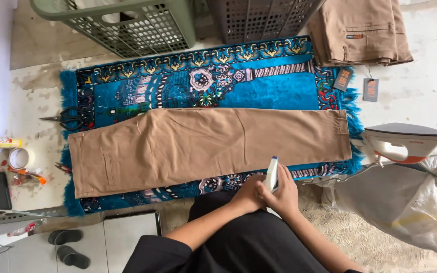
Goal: The person is preparing a pair of tan pants by smoothing the fabric, spraying it with water, and ironing it on a work surface.
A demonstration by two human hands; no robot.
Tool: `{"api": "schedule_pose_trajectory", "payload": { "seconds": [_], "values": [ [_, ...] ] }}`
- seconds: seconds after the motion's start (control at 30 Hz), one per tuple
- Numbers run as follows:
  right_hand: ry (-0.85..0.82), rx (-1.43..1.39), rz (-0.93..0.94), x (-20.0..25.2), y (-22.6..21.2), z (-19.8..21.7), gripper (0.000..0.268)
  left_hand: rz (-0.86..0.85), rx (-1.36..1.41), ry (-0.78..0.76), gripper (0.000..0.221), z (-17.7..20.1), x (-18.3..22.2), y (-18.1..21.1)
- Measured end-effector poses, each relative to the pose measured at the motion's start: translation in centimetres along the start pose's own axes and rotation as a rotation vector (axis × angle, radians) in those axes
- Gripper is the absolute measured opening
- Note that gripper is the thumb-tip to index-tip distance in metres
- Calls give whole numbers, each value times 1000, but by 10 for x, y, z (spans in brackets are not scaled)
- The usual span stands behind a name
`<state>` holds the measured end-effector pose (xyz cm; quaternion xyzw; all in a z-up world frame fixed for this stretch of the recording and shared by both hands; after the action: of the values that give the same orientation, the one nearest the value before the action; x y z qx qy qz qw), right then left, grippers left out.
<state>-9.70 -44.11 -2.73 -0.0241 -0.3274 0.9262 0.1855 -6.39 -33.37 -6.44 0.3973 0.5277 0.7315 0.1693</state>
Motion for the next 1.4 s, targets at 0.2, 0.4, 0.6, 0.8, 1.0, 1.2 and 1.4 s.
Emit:
{"api": "schedule_pose_trajectory", "payload": {
  "seconds": [0.2, 0.4, 0.6, 0.8, 1.0, 1.2, 1.4],
  "values": [
    [-81, 179, -58, 0, 53, -38, 69, 109, 78, 22, 65, 12, 1, -20],
    [-331, -257, 48, -21, 4, 11, 28, 99, -251, 114, 58, 92, 11, -50],
    [-238, -90, -87, -3, 26, 9, 30, -264, -763, 78, 70, 125, 26, -92],
    [-278, -211, -162, 5, 3, 19, 38, -107, -834, -147, 71, 128, 32, -126],
    [-379, -176, -178, 15, -7, 9, 44, -20, -862, -278, 76, 128, 26, -146],
    [-411, -105, -246, 33, -16, 20, 28, -44, -924, -288, 79, 129, 26, -131],
    [-385, -73, -238, 42, -18, 20, 25, 48, -957, -380, 90, 130, 29, -122]
  ]
}}
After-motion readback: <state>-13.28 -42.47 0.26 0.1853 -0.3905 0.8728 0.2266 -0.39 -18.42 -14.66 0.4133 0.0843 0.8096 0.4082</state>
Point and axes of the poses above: each hand's wrist, its own x-axis away from the middle knuckle, its own z-axis out of the back of the hand, y = z × x, the point moved 6 cm from there along -x, towards the middle knuckle, and after that the axes turned 10 degrees about x, right-handed, at the moved point
